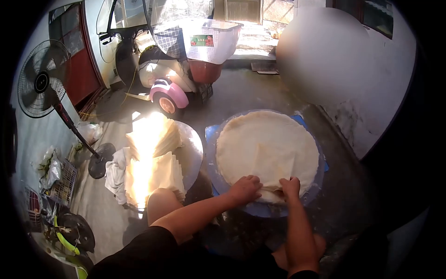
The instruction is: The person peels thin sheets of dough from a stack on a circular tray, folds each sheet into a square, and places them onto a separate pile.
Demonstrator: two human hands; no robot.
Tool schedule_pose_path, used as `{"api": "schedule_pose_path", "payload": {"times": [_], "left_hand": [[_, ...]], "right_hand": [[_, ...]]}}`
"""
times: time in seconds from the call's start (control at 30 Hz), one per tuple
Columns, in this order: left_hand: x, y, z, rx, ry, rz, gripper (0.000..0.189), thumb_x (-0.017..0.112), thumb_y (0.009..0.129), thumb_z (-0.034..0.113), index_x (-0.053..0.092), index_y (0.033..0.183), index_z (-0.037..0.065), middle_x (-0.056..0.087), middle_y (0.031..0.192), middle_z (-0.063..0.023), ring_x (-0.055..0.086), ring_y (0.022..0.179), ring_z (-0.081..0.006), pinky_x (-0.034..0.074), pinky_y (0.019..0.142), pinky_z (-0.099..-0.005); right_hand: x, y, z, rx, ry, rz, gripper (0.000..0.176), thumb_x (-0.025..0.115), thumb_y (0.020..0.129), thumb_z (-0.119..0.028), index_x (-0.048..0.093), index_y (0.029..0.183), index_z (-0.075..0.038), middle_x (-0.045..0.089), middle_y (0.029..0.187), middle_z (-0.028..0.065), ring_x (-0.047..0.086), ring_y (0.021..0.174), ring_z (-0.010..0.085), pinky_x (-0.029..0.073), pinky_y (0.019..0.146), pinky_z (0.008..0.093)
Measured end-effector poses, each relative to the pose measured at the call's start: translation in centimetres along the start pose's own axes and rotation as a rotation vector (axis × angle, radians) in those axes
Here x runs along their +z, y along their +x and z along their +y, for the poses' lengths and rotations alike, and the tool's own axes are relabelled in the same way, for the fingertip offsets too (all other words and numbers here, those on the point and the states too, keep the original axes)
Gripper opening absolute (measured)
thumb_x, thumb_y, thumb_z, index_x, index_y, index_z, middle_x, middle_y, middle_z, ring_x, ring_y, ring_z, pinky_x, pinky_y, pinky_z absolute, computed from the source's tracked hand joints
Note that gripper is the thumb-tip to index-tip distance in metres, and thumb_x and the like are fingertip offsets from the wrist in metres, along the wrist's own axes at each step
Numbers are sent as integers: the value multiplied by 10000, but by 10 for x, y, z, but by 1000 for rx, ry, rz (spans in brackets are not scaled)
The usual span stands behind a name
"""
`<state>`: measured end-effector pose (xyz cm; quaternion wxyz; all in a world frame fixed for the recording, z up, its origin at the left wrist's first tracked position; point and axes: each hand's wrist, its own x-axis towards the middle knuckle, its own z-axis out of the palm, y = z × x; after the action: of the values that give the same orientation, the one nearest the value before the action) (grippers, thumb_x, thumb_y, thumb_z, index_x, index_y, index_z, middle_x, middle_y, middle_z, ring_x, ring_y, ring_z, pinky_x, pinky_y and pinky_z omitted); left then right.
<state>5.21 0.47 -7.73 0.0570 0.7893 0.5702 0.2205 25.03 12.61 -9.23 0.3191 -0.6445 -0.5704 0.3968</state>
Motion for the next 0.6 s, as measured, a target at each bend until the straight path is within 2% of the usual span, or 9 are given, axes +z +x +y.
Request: {"api": "schedule_pose_path", "payload": {"times": [0.07, 0.13, 0.2, 0.27, 0.33, 0.37, 0.43, 0.5, 0.6], "left_hand": [[1, 1, -2, -22, 7, -36, 326, 711, 836, 300, 675, 1083, 90, 600, 1105, -112, 563, 1128, -281, 463, 941, -407], [-1, -3, -2, -44, -64, -12, 337, 702, 833, 291, 688, 1096, 81, 625, 1102, -139, 596, 1076, -324, 492, 929, -413], [-2, -6, 0, -213, -331, 222, 382, 709, 853, 324, 688, 1145, 78, 630, 1137, -166, 600, 1086, -345, 492, 945, -407], [-2, -3, -2, -362, -435, 205, 484, 654, 924, 419, 631, 1261, 73, 624, 1209, -172, 599, 1123, -341, 486, 961, -441], [-19, -5, 6, -911, -1564, 246, 654, 579, 956, 553, 540, 1340, 25, 616, 1233, -172, 606, 1124, -322, 486, 984, -461], [-29, -11, 8, -913, -1567, 258, 654, 579, 956, 553, 540, 1340, 25, 616, 1233, -172, 606, 1124, -322, 486, 984, -461], [-52, -26, 12, -783, -2404, 183, 772, 492, 974, 634, 461, 1383, -20, 602, 1247, -172, 608, 1111, -296, 486, 1012, -447], [-73, -38, 20, -718, -2444, 358, 747, 503, 979, 612, 473, 1359, -31, 605, 1225, -173, 611, 1102, -289, 491, 1017, -429], [-112, -68, 19, -608, -2439, 715, 633, 533, 998, 526, 499, 1320, -19, 611, 1190, -151, 617, 1075, -269, 503, 999, -405]], "right_hand": [[5, 1, -1, 133, 511, -116, 283, 664, 795, -90, 651, 1057, 18, 666, 903, 106, 659, 743, 234, 567, 642, 390], [7, 3, -13, 33, 511, -155, 300, 607, 820, -68, 639, 1110, 5, 672, 944, 94, 664, 729, 204, 580, 592, 349], [-6, -34, -90, -113, 433, -184, 337, 595, 812, -47, 620, 1133, 52, 674, 950, 107, 672, 723, 195, 593, 554, 312], [-11, -50, -139, -166, 446, -295, 366, 584, 823, -67, 613, 1168, 52, 676, 954, 103, 673, 725, 185, 589, 551, 300], [-6, -58, -178, -208, 481, -391, 396, 572, 834, -87, 606, 1203, 52, 677, 957, 98, 673, 727, 175, 586, 548, 289], [-1, -60, -197, -215, 441, -488, 421, 567, 838, -103, 602, 1231, 44, 680, 960, 94, 676, 728, 175, 584, 547, 287], [14, -67, -232, -231, 390, -597, 447, 563, 841, -119, 598, 1259, 36, 682, 962, 91, 678, 730, 175, 582, 546, 286], [36, -80, -265, -222, 367, -875, 456, 572, 838, -133, 605, 1265, 23, 688, 974, 92, 682, 742, 170, 579, 550, 291], [69, -108, -315, -331, 305, -1060, 456, 582, 840, -138, 609, 1264, 28, 696, 988, 104, 682, 744, 167, 576, 564, 300]]}}
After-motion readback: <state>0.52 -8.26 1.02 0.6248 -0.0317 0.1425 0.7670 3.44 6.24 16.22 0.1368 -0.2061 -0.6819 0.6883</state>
